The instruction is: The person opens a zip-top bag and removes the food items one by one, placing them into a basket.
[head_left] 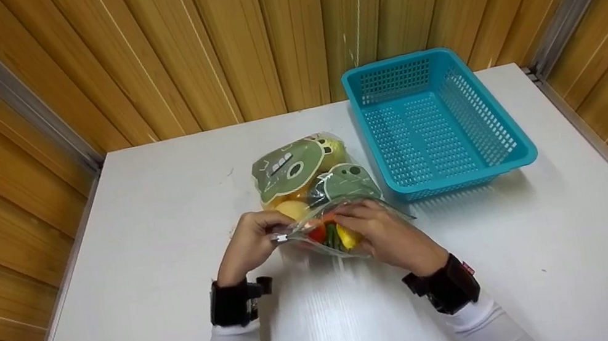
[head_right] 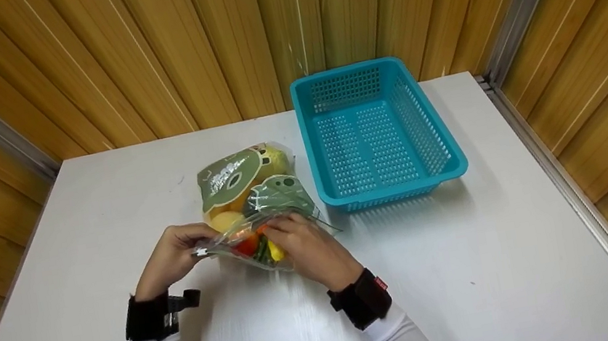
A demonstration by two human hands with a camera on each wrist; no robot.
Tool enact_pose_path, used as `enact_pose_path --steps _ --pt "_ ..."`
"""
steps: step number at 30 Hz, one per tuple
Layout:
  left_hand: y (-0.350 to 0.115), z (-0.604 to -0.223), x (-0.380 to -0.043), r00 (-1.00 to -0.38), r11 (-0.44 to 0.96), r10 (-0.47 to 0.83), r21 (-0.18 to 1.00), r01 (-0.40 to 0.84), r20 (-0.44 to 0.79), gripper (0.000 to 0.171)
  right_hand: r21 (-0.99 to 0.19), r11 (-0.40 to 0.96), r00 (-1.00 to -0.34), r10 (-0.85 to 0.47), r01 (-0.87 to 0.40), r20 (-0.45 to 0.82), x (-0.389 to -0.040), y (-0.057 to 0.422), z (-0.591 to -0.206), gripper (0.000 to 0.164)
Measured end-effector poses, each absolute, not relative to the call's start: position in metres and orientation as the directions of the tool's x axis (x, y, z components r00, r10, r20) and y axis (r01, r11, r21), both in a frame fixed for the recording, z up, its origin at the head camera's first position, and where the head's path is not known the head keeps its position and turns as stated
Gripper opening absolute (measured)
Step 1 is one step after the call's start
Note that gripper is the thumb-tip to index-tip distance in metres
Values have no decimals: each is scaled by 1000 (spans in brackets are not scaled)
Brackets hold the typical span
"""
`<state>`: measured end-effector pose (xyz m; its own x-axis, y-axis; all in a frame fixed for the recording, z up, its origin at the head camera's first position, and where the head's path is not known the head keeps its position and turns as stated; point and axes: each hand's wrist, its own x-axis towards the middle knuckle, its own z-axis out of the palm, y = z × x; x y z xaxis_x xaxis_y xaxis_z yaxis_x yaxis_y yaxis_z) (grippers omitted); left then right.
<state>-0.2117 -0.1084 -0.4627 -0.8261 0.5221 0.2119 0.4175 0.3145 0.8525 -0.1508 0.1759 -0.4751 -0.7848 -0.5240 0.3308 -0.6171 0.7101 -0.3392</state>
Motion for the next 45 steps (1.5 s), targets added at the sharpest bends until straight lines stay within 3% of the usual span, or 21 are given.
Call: enact_pose_path --steps 8,29,38,45 --pt "-107 -463 -212 -829 306 517 858 413 215 11 -348 714 -793 -521 -608 316 -152 179 -474 67" --pt "-109 -462 -212 -837 319 509 859 402 202 10 -595 614 -840 -494 -519 223 -150 199 -457 50" --pt "-110 -462 -212 -832 309 515 861 405 206 9 -612 579 -836 -456 -539 305 -145 208 -445 50" --pt "-111 -462 -211 -827 314 519 852 418 215 7 -682 541 -869 -333 -493 365 -139 225 -434 54"
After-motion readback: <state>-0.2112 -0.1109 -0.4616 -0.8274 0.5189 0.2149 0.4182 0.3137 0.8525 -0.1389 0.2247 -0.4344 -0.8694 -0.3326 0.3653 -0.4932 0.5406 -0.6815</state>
